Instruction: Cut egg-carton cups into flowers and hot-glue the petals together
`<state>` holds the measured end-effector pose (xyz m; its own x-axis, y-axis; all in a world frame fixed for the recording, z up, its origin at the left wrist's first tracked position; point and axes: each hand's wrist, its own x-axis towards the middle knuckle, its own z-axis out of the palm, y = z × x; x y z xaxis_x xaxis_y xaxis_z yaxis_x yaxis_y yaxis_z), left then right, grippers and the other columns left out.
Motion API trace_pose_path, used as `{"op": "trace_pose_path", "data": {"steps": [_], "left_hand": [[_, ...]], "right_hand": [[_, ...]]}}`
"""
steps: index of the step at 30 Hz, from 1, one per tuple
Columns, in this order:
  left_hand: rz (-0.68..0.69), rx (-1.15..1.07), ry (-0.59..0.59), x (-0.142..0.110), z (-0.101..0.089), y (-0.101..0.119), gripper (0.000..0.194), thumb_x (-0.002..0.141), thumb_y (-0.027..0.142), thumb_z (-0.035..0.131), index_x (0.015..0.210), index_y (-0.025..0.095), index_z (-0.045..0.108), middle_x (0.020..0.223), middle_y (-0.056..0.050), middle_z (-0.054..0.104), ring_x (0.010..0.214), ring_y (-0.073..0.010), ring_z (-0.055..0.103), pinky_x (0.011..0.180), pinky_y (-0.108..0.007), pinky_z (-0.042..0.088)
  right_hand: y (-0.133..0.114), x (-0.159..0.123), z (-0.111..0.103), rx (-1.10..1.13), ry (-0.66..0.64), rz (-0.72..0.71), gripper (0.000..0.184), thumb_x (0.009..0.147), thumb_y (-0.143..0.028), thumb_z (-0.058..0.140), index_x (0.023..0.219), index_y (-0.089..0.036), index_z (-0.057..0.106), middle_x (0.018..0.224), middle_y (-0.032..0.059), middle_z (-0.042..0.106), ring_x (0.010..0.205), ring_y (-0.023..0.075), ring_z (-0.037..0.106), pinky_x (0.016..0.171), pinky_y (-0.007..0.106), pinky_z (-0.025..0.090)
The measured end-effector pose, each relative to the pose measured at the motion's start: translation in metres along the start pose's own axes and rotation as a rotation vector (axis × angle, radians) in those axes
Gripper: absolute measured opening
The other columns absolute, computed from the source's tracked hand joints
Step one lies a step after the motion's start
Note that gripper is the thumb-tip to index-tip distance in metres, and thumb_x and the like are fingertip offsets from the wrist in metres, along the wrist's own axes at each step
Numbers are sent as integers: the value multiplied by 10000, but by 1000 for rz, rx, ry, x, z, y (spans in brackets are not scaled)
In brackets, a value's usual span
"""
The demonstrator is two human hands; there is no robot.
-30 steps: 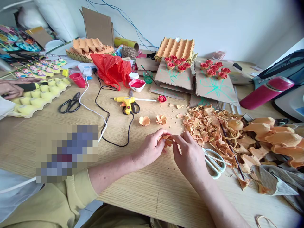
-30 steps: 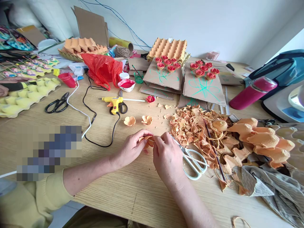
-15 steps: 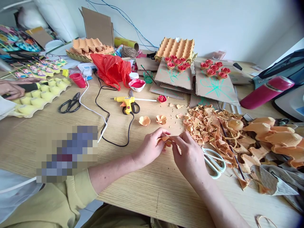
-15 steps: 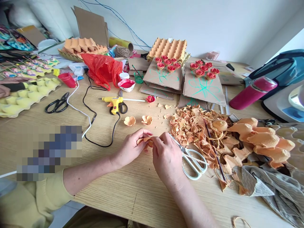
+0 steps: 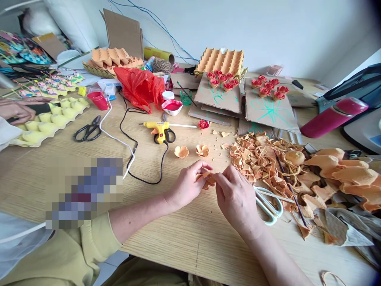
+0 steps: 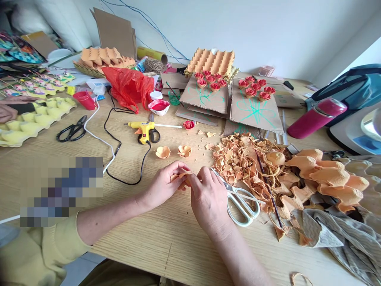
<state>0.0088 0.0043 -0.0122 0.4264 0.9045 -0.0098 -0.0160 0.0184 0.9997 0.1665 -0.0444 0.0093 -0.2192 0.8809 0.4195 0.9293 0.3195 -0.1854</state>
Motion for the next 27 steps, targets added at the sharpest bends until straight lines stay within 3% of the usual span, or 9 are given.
{"op": "trace_pose_path", "data": {"steps": [5,10,14,18,23,27], "left_hand": [[42,15,-5,0,-1,-1,138,941,224,585,1068,176,564,955,-56,712,775,-127,712,668,-231,577],[75,79,-15,0,-2,-2,136,938,207,579,1070,175,570,963,-69,721,835,-149,723,719,-256,591],[62,60,-29,1,-2,-2,120,945,209,571,1059,178,557,945,-58,721,766,-134,725,695,-246,589],[135,196,10,0,-4,1,132,944,200,571,1075,179,567,980,-68,727,802,-149,729,691,-245,574],[214,388,61,0,-6,4,108,898,124,602,993,175,597,876,-24,712,746,-127,686,676,-224,533],[194,348,32,0,-6,2,17,897,165,622,893,172,607,789,6,673,698,-116,662,642,-210,519]], "right_hand": [[0,0,0,91,-8,48,229,986,-166,498,1006,-216,720,836,39,535,682,151,523,620,268,375],[0,0,1,52,6,23,234,979,-149,503,945,-218,724,822,41,529,680,156,510,612,274,360],[1,0,1,-14,4,-36,240,984,-156,505,892,-221,716,821,49,540,725,176,522,649,287,371],[3,1,1,108,22,38,201,980,-167,519,1040,-194,709,835,41,547,716,171,543,639,280,395],[4,0,2,211,45,71,187,962,-152,542,990,-182,724,823,30,546,695,158,555,640,269,415],[4,-1,0,116,68,35,195,971,-161,535,925,-189,723,801,32,534,676,163,534,618,279,389]]}}
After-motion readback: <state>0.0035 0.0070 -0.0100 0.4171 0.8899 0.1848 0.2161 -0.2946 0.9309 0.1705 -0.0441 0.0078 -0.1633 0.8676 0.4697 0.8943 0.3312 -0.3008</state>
